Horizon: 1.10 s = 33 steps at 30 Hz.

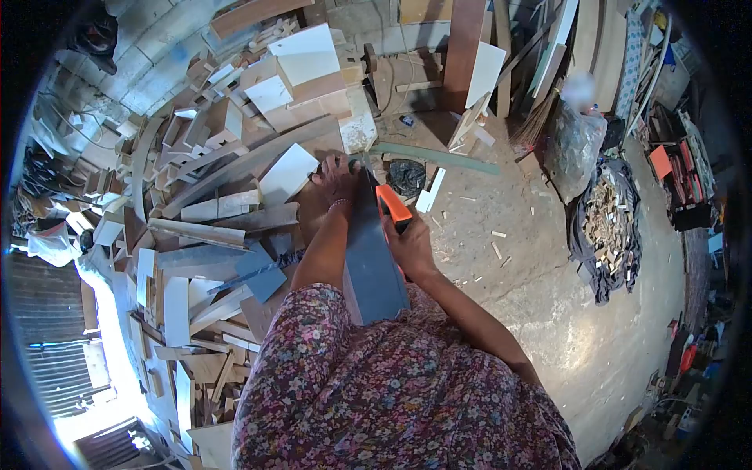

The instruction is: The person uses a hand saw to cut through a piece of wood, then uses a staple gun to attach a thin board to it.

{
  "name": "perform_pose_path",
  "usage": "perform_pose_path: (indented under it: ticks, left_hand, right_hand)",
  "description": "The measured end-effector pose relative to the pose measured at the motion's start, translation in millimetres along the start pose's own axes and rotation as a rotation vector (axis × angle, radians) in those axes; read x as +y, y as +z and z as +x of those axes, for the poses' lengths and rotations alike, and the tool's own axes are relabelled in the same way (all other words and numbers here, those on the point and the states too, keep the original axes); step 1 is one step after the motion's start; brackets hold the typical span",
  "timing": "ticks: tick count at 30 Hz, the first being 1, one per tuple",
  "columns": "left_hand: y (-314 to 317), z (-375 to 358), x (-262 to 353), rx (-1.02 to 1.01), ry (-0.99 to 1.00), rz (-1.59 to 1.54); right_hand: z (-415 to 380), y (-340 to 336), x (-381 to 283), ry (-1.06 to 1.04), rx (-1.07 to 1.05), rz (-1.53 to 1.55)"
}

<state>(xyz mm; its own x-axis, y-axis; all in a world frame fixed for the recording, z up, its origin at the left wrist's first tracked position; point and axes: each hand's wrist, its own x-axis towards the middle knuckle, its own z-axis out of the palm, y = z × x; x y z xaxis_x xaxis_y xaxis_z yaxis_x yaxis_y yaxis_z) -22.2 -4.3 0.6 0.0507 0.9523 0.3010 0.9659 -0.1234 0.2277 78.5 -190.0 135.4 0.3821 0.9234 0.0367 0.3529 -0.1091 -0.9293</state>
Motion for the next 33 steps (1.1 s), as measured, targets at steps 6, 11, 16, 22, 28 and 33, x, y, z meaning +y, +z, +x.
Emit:
perform_pose_path:
  ticks: [6,11,16,22,28,33]
  left_hand:
    - [12,-4,-1,0.115,0.036,0.010]
    - [16,-1,-2,0.139,0.052,0.001]
    - [22,-9,-12,0.141,0.057,0.002]
    - [11,-1,-2,0.074,0.005,-0.043]
    - [1,-5,0,0.103,0.028,-0.079]
    - [7,-4,-2,0.140,0.068,-0.013]
  right_hand:
    - [26,-2,12,0.050,-0.097,-0.004]
    - [40,10,-2,-0.033,0.037,-0.194]
    - [5,-32,-39,-0.079,-0.105,0.007]
    - [-27,-52,-33,-0.064,-0.028,0.002]
    - [-27,-51,-34,0.018,-0.074,-0.027]
    - [5,-20,-7,0.045,-0.028,-0.020]
